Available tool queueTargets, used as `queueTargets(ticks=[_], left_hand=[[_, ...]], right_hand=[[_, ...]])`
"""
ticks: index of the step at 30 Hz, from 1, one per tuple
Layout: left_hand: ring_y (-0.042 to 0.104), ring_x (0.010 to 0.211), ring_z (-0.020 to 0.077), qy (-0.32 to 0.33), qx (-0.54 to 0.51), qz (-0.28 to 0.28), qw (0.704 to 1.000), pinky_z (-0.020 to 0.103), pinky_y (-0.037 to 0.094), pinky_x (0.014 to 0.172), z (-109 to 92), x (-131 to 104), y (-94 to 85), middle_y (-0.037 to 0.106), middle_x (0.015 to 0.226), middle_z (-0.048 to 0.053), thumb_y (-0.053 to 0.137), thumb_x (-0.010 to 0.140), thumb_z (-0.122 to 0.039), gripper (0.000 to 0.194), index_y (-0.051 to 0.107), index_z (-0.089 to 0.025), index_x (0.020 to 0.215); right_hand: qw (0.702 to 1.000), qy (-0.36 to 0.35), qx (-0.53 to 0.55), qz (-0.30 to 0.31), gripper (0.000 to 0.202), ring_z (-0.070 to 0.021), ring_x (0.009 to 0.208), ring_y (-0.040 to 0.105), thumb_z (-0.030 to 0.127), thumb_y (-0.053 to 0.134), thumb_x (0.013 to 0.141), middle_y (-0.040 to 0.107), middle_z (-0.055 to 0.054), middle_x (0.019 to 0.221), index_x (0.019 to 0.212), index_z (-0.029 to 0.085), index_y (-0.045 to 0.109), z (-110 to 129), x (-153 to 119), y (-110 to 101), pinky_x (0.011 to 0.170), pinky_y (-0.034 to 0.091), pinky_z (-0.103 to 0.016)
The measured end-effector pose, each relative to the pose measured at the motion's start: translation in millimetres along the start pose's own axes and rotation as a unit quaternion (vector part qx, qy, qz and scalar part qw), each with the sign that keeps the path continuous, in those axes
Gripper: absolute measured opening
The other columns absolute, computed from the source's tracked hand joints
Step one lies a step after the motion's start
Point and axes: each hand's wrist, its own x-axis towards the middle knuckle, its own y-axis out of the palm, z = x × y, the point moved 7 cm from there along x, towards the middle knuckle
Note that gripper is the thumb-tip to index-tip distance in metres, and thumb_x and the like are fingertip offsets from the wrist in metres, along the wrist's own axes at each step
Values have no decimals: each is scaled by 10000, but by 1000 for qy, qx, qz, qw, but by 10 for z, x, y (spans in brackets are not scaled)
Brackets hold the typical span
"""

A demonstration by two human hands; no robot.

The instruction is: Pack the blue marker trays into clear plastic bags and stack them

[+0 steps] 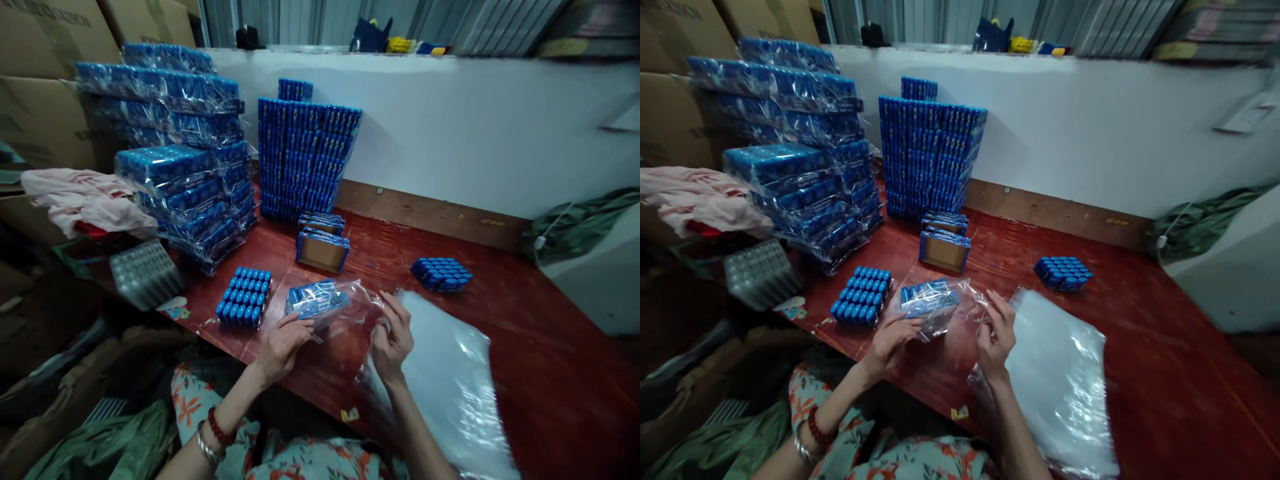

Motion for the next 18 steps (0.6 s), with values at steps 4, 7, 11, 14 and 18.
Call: queueTargets(ticks=[4,7,11,14,18], left_hand=[[642,1081,191,-32,-22,38,999,507,231,1151,89,-39,52,744,963,55,404,924,-162,269,648,-214,1027],[636,1092,204,-37,-50,64,996,538,175,1155,81,-18,51,735,1006,56,405,936,-182,266,654,-228,1018],[611,1131,216,-55,-82,97,990,492,257,1124,46,37,-84,725,1004,82,380,954,-209,269,642,-196,1009],[620,1093,210,-117,-131,84,981,366,442,974,126,53,-274,708,978,112,351,970,-256,298,634,-164,959],[644,958,204,-161,-187,83,966,311,483,864,247,54,-394,681,877,106,346,975,-297,325,618,-151,874]], right_hand=[[919,306,248,-8,403,-195,854,625,519,429,860,644,-64,1022,1106,230,566,-291,-58,124,743,497,-350],[874,396,274,68,454,-139,656,573,619,575,756,627,-7,815,975,222,579,-280,-32,338,579,436,-250],[871,378,292,117,393,-79,513,399,517,704,712,457,60,548,625,193,500,-173,-7,405,512,327,-208],[851,387,328,135,420,-76,479,355,536,698,710,435,70,511,603,200,469,-228,-244,455,499,307,-214],[836,413,327,153,456,-86,469,362,569,706,673,441,63,492,572,204,453,-411,-647,628,479,303,-223]])
